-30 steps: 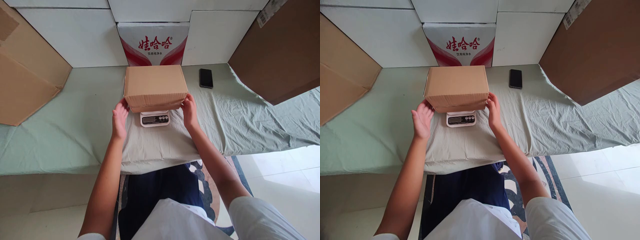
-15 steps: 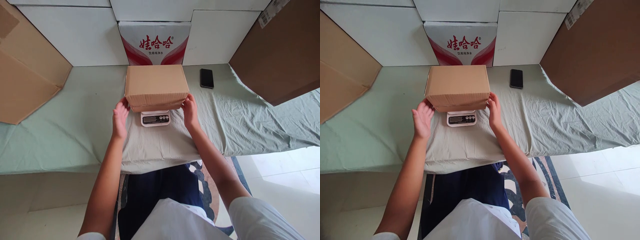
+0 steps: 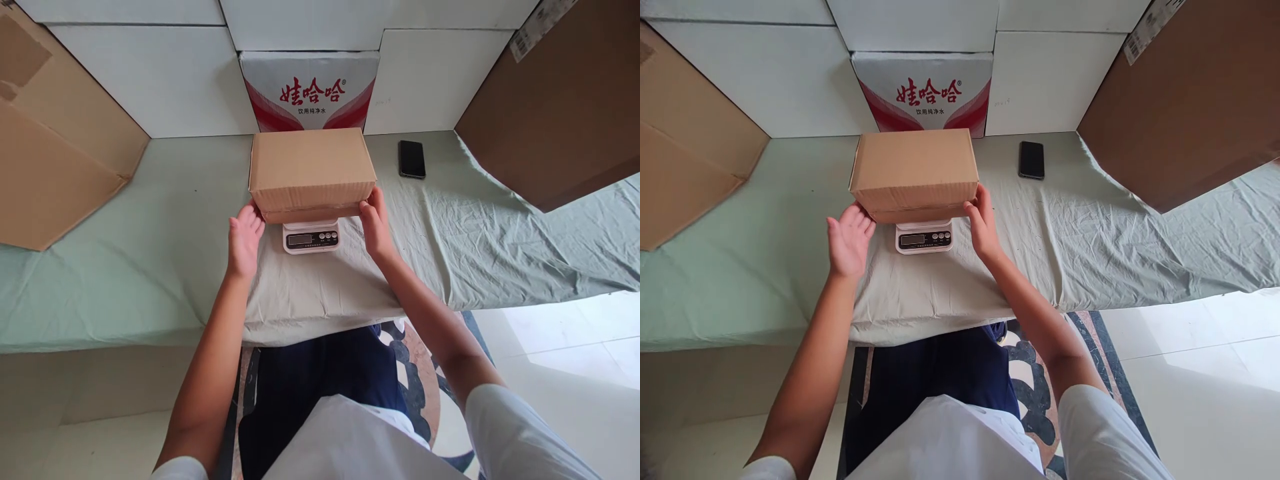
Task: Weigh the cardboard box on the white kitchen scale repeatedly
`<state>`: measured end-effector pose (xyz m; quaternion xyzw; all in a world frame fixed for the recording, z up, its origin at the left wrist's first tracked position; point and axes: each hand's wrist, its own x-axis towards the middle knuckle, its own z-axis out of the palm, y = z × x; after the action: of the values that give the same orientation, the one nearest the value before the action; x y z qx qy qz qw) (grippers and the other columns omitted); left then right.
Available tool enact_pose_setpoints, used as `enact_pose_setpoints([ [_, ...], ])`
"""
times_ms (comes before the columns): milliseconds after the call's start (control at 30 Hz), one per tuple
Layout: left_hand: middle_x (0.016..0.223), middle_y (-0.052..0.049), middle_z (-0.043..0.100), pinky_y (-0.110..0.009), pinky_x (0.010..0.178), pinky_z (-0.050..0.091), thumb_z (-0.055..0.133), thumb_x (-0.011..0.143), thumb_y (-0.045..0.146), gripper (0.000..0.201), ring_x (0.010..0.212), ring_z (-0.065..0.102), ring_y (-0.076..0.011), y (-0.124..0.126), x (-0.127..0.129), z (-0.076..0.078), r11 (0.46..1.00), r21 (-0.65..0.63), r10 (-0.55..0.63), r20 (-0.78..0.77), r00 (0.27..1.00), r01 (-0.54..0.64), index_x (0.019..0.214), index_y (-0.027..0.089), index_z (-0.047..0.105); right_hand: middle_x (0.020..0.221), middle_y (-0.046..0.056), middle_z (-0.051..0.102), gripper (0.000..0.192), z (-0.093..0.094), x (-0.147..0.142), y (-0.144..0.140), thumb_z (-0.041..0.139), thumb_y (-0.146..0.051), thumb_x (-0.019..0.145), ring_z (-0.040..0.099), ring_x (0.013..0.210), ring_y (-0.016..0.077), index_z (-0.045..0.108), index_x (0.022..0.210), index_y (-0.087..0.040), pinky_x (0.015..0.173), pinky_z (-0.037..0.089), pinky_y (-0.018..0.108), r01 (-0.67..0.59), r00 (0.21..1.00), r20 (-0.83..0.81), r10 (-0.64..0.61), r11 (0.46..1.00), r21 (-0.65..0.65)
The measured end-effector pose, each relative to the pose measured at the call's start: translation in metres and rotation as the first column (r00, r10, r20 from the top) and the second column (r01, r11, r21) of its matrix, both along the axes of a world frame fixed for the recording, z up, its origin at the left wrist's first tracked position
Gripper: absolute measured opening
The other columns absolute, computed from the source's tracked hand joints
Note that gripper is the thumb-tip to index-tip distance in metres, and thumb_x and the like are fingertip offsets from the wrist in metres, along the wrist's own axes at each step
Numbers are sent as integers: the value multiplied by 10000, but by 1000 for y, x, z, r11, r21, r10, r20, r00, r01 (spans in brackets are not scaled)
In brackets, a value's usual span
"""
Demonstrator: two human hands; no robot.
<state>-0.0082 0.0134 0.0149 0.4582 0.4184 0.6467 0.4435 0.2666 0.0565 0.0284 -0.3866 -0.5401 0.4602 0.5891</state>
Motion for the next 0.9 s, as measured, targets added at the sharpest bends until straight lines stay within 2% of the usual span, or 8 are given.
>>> enact_pose_setpoints([
  [100, 1531, -115, 633, -518, 1312, 318, 315, 813, 960, 890, 1559, 450, -344, 0, -1, 25, 998, 41, -55, 66, 996, 52, 1230, 297, 737, 1361, 39, 594, 499, 8, 2, 10, 533, -645, 901, 593, 1224, 262, 496, 1291, -335, 1104, 513, 512, 8, 996, 83, -15, 996, 84],
  [233, 1455, -64, 681, -469, 1308, 349, 386, 820, 938, 783, 1563, 443, -322, 13, -2, 58, 992, 104, -80, 54, 995, 74, 1146, 328, 754, 1394, 50, 565, 550, 22, 3, 36, 441, -705, 939, 579, 1293, 277, 450, 1361, -351, 1123, 531, 546, 18, 980, 191, -59, 979, 205],
  [333, 1391, -9, 710, -460, 1283, 390, 524, 838, 845, 564, 1533, 478, -312, 40, -2, 66, 989, 142, -53, 59, 997, 45, 1050, 365, 732, 1438, 60, 531, 587, 29, -2, 63, 384, -715, 966, 542, 1387, 298, 411, 1435, -364, 1174, 497, 587, 58, 960, 248, -134, 955, 289],
  [467, 1298, -10, 731, -461, 1241, 429, 619, 852, 662, 338, 1458, 547, -314, 87, 5, 49, 988, 153, -13, 139, 990, -8, 956, 345, 674, 1522, 70, 451, 701, 21, -15, 106, 438, -712, 954, 402, 1545, 324, 305, 1551, -371, 1282, 373, 608, 108, 909, 340, -242, 923, 368],
  [533, 1279, -28, 724, -457, 1230, 430, 586, 881, 579, 273, 1433, 567, -300, 108, 10, 35, 989, 141, 4, 179, 984, -30, 956, 320, 629, 1547, 86, 417, 773, 7, -22, 127, 424, -724, 947, 363, 1573, 319, 220, 1591, -348, 1311, 333, 592, 134, 889, 361, -283, 913, 385],
  [600, 1267, -45, 715, -453, 1228, 425, 525, 907, 488, 205, 1389, 599, -273, 124, 14, 21, 993, 105, 30, 214, 976, -53, 952, 296, 585, 1527, 119, 420, 807, -11, -26, 144, 355, -748, 944, 391, 1552, 309, 171, 1589, -299, 1312, 335, 570, 178, 891, 328, -314, 905, 386],
  [733, 1253, -60, 708, -443, 1238, 409, 468, 931, 433, 169, 1372, 607, -253, 138, 17, 4, 996, 38, 69, 210, 975, -79, 942, 279, 537, 1503, 159, 432, 856, -43, -29, 162, 335, -801, 897, 434, 1509, 300, 215, 1510, -216, 1310, 351, 518, 202, 919, 262, -296, 922, 331],
  [900, 1351, -43, 702, -430, 1257, 399, 492, 921, 395, 170, 1459, 547, -257, 140, 16, -2, 997, 22, 76, 159, 984, -80, 994, 286, 601, 1524, 153, 427, 797, -56, -28, 167, 455, -739, 869, 402, 1518, 292, 262, 1443, -221, 1321, 316, 489, 163, 948, 224, -228, 948, 273],
])
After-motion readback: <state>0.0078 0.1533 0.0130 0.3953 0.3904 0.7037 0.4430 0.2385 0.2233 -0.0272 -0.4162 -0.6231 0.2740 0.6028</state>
